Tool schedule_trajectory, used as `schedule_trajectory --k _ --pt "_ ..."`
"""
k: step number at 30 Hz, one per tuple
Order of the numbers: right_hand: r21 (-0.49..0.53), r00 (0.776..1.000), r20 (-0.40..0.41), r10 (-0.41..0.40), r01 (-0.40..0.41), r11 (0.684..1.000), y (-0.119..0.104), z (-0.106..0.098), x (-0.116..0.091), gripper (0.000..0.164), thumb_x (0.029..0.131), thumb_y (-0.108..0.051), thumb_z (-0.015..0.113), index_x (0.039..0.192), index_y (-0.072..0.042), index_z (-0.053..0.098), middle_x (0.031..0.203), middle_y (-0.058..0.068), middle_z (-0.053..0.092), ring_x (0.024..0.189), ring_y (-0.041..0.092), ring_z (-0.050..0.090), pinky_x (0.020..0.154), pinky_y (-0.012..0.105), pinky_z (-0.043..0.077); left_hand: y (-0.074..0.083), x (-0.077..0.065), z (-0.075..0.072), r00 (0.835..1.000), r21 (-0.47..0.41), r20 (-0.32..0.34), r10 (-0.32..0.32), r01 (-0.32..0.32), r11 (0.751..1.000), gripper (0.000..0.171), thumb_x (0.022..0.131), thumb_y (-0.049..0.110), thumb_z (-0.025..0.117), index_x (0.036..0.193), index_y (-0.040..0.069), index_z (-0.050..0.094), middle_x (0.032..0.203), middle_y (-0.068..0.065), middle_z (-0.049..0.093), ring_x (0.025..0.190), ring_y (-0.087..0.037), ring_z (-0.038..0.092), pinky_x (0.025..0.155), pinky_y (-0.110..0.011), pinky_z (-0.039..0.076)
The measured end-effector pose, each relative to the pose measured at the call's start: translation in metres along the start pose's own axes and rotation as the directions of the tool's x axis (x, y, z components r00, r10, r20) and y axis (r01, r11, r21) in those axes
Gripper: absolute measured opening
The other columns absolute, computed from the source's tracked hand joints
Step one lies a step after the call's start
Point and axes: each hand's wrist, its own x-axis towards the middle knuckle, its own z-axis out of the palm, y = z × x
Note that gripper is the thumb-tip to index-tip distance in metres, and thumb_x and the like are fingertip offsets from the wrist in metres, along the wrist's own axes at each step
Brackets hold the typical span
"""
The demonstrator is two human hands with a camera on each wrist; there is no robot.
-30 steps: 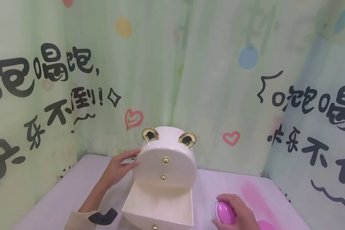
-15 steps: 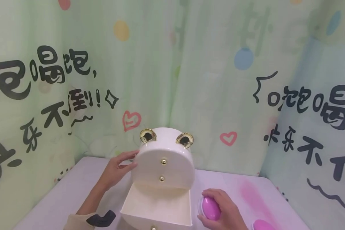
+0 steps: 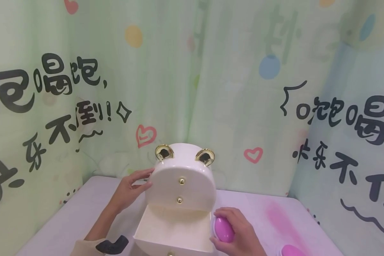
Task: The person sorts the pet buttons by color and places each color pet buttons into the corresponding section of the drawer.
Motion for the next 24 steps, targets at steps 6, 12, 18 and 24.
schedule_trajectory --k 6,12,18,24 --pt "0.007 0.993 -0.027 -0.118 0.118 0.993 0.001 0.006 0.005 0.068 0.056 -0.023 0.094 0.116 -0.022 0.061 0.117 -0.007 0.059 0.103 0.007 0.055 0.08 0.009 0.048 -0.002 0.0 0.0 1.0 -0.001 -0.006 -0.011 0.011 1.0 0.044 0.086 0.003 0.069 0.129 0.005 0.06 0.129 -0.015 0.058 0.115 -0.038 0.056 0.082 -0.038 0.056" --pt "0.041 0.983 -0.054 -0.174 0.177 0.983 0.0 0.014 0.01 0.065 0.059 -0.024 0.092 0.116 -0.018 0.062 0.117 -0.004 0.059 0.103 0.009 0.055 0.084 0.006 0.044 0.0 0.0 -0.001 1.0 -0.003 -0.008 -0.014 0.014 1.0 0.044 0.086 0.003 0.069 0.128 0.004 0.06 0.129 -0.015 0.058 0.115 -0.037 0.057 0.082 -0.04 0.056" --pt "0.082 0.982 -0.033 -0.188 0.19 0.978 0.0 0.022 0.014 0.062 0.063 -0.024 0.09 0.117 -0.017 0.06 0.117 -0.001 0.059 0.105 0.01 0.054 0.085 0.009 0.045 0.0 0.0 -0.001 1.0 -0.004 -0.002 -0.017 0.017 1.0 0.043 0.086 0.003 0.069 0.129 0.004 0.06 0.13 -0.016 0.058 0.115 -0.039 0.056 0.082 -0.038 0.056" --pt "0.128 0.977 -0.019 -0.214 0.215 0.968 -0.004 0.028 0.018 0.059 0.065 -0.019 0.089 0.116 -0.012 0.06 0.117 0.003 0.059 0.104 0.012 0.055 0.085 0.012 0.047 -0.001 0.0 0.0 1.0 -0.007 0.004 -0.014 0.014 1.0 0.044 0.086 0.004 0.069 0.129 0.004 0.059 0.13 -0.016 0.057 0.116 -0.038 0.056 0.082 -0.039 0.056"
